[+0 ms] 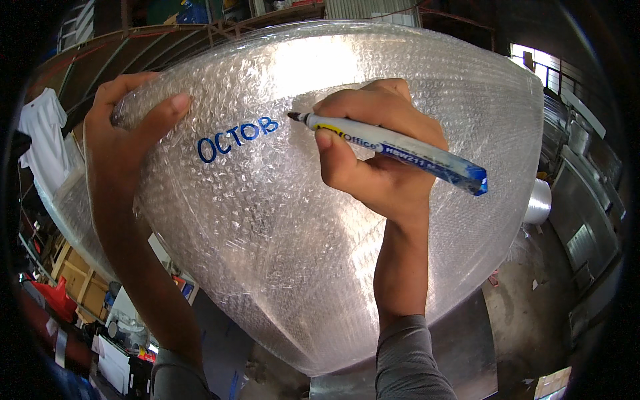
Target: The person picks up a bubble-wrapped package and writes the date and other details on it using a marker. They then place the package down and handle some papers on a nearby table.
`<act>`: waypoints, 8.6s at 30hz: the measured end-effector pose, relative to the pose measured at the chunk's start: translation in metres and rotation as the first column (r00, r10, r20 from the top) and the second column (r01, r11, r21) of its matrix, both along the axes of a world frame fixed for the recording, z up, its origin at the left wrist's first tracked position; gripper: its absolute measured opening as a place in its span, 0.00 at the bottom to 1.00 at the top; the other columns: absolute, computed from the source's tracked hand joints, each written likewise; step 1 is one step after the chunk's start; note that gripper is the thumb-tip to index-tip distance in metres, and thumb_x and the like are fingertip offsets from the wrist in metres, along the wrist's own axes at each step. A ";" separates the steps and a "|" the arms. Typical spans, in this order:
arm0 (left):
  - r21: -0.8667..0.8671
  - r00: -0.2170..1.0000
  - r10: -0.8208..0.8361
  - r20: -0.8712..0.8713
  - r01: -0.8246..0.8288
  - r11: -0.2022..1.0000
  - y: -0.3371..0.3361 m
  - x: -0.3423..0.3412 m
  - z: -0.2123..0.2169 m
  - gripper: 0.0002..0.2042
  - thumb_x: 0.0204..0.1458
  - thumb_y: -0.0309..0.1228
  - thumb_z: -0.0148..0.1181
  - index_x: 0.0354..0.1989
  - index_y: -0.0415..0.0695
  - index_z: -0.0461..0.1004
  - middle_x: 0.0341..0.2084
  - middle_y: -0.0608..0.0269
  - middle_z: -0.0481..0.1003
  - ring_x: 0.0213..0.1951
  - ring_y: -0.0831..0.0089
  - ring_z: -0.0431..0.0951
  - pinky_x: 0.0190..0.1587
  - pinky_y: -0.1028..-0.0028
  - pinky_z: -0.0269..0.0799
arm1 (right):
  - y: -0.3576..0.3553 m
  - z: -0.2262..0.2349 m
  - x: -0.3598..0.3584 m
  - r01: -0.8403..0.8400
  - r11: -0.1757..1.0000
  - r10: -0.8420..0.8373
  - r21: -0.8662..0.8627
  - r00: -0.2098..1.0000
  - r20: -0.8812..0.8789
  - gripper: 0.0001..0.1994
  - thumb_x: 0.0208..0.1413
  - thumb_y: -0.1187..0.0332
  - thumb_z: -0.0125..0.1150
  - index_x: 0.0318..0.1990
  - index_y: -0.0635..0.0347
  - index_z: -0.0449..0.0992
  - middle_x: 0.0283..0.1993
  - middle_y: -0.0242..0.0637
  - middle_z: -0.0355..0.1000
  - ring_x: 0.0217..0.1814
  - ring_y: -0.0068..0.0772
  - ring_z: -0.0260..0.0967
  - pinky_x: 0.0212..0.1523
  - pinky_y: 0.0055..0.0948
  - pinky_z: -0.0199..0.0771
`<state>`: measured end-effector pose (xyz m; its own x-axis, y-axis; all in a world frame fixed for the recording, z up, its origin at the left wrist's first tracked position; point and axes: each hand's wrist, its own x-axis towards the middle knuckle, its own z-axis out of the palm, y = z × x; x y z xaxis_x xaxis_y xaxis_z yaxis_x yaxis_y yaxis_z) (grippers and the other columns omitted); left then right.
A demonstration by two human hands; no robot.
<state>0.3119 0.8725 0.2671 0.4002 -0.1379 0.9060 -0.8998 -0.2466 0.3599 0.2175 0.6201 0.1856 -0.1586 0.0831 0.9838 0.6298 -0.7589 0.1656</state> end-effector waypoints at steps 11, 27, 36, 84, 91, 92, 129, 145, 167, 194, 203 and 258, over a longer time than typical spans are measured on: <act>0.036 0.999 0.029 0.031 -0.030 0.999 0.001 0.003 0.001 0.34 0.35 0.50 0.80 0.46 0.37 0.79 0.43 0.50 0.71 0.41 0.56 0.82 0.37 0.61 0.83 | 0.004 0.002 0.005 0.106 0.994 -0.106 -0.030 0.994 0.006 0.07 0.43 0.69 0.74 0.32 0.53 0.84 0.28 0.25 0.81 0.27 0.19 0.72 0.40 0.26 0.61; 0.049 0.996 0.062 0.059 -0.064 0.997 0.002 0.000 0.000 0.25 0.41 0.39 0.78 0.48 0.41 0.79 0.42 0.55 0.76 0.40 0.65 0.80 0.42 0.66 0.78 | 0.004 0.003 0.005 0.086 0.994 -0.085 -0.059 0.996 0.023 0.07 0.42 0.70 0.74 0.31 0.53 0.83 0.28 0.25 0.80 0.27 0.20 0.71 0.42 0.28 0.63; 0.063 0.996 0.054 0.074 -0.059 0.996 0.002 0.005 0.001 0.26 0.41 0.39 0.78 0.48 0.40 0.79 0.43 0.55 0.76 0.41 0.66 0.80 0.43 0.67 0.78 | 0.003 0.001 0.008 0.062 0.998 -0.061 -0.010 0.998 0.026 0.06 0.43 0.69 0.74 0.31 0.53 0.84 0.28 0.25 0.80 0.27 0.19 0.71 0.42 0.27 0.62; 0.025 0.997 -0.011 0.075 0.009 1.000 0.005 0.005 -0.001 0.30 0.37 0.46 0.81 0.44 0.36 0.80 0.42 0.55 0.70 0.42 0.61 0.79 0.40 0.62 0.79 | -0.003 -0.007 0.000 0.140 0.990 -0.140 -0.031 0.990 0.004 0.08 0.45 0.70 0.76 0.34 0.57 0.85 0.32 0.29 0.82 0.34 0.25 0.74 0.42 0.28 0.67; 0.025 0.995 0.005 0.099 -0.007 1.000 0.005 0.004 -0.001 0.29 0.37 0.46 0.81 0.43 0.37 0.80 0.42 0.56 0.70 0.42 0.61 0.79 0.41 0.62 0.78 | -0.004 -0.010 0.002 0.107 0.994 -0.107 0.015 0.994 0.012 0.08 0.44 0.71 0.75 0.33 0.56 0.85 0.31 0.28 0.82 0.32 0.25 0.73 0.41 0.28 0.66; 0.024 0.994 -0.001 0.105 -0.001 1.000 0.005 0.005 -0.001 0.29 0.37 0.46 0.81 0.43 0.38 0.81 0.42 0.56 0.70 0.42 0.61 0.79 0.42 0.62 0.78 | -0.003 -0.009 0.000 0.120 0.993 -0.120 0.002 0.993 0.013 0.08 0.43 0.71 0.75 0.33 0.56 0.85 0.31 0.28 0.82 0.32 0.25 0.73 0.41 0.28 0.66; 0.133 0.984 0.081 0.159 -0.102 0.986 0.017 0.018 0.002 0.27 0.40 0.43 0.78 0.46 0.39 0.80 0.44 0.57 0.70 0.48 0.61 0.76 0.50 0.60 0.74 | -0.083 -0.005 -0.044 -0.168 0.900 0.183 0.402 0.983 0.001 0.12 0.62 0.69 0.66 0.48 0.66 0.79 0.38 0.42 0.80 0.38 0.29 0.79 0.42 0.27 0.79; 0.082 0.984 0.146 0.102 -0.154 0.985 0.019 0.004 -0.006 0.26 0.39 0.42 0.75 0.47 0.41 0.81 0.42 0.64 0.73 0.46 0.68 0.76 0.52 0.69 0.70 | -0.087 0.009 -0.021 -0.161 0.986 0.161 0.034 0.987 -0.003 0.09 0.48 0.73 0.70 0.38 0.62 0.82 0.33 0.37 0.81 0.34 0.28 0.74 0.43 0.28 0.69; 0.004 0.986 0.164 0.037 -0.164 0.986 0.017 -0.005 -0.010 0.28 0.37 0.45 0.73 0.47 0.42 0.80 0.38 0.60 0.77 0.42 0.66 0.78 0.49 0.70 0.71 | -0.068 0.009 -0.022 0.129 0.941 -0.112 -0.313 0.991 0.073 0.11 0.47 0.64 0.73 0.35 0.61 0.83 0.31 0.36 0.80 0.35 0.36 0.71 0.44 0.35 0.67; -0.023 0.986 0.166 -0.023 -0.167 0.986 0.016 -0.010 -0.010 0.29 0.34 0.45 0.74 0.47 0.43 0.81 0.41 0.60 0.76 0.43 0.64 0.78 0.48 0.67 0.73 | -0.063 0.005 -0.018 0.176 0.963 -0.170 -0.205 0.984 0.046 0.07 0.45 0.63 0.75 0.32 0.48 0.85 0.30 0.24 0.81 0.36 0.27 0.74 0.51 0.31 0.61; 0.012 0.989 0.145 0.031 -0.145 0.989 0.018 -0.004 -0.009 0.25 0.37 0.40 0.73 0.46 0.43 0.80 0.43 0.63 0.73 0.47 0.68 0.75 0.51 0.70 0.70 | -0.071 0.005 -0.014 0.026 0.985 -0.015 -0.172 0.998 0.064 0.08 0.46 0.67 0.74 0.34 0.55 0.84 0.31 0.30 0.81 0.34 0.31 0.75 0.48 0.32 0.65; 0.035 0.977 0.193 0.085 -0.197 0.980 0.023 -0.002 -0.011 0.28 0.37 0.45 0.72 0.47 0.43 0.80 0.40 0.61 0.74 0.46 0.65 0.76 0.51 0.67 0.71 | -0.082 0.000 -0.026 0.176 0.963 -0.169 -0.203 0.984 0.047 0.08 0.45 0.65 0.74 0.33 0.53 0.85 0.27 0.25 0.80 0.32 0.26 0.74 0.45 0.29 0.62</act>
<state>0.3096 0.8957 0.2558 0.3485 -0.1037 0.9315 -0.8586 -0.4339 0.2730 0.1910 0.5378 0.1856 -0.1526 0.3113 0.9380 0.4849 -0.8034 0.3455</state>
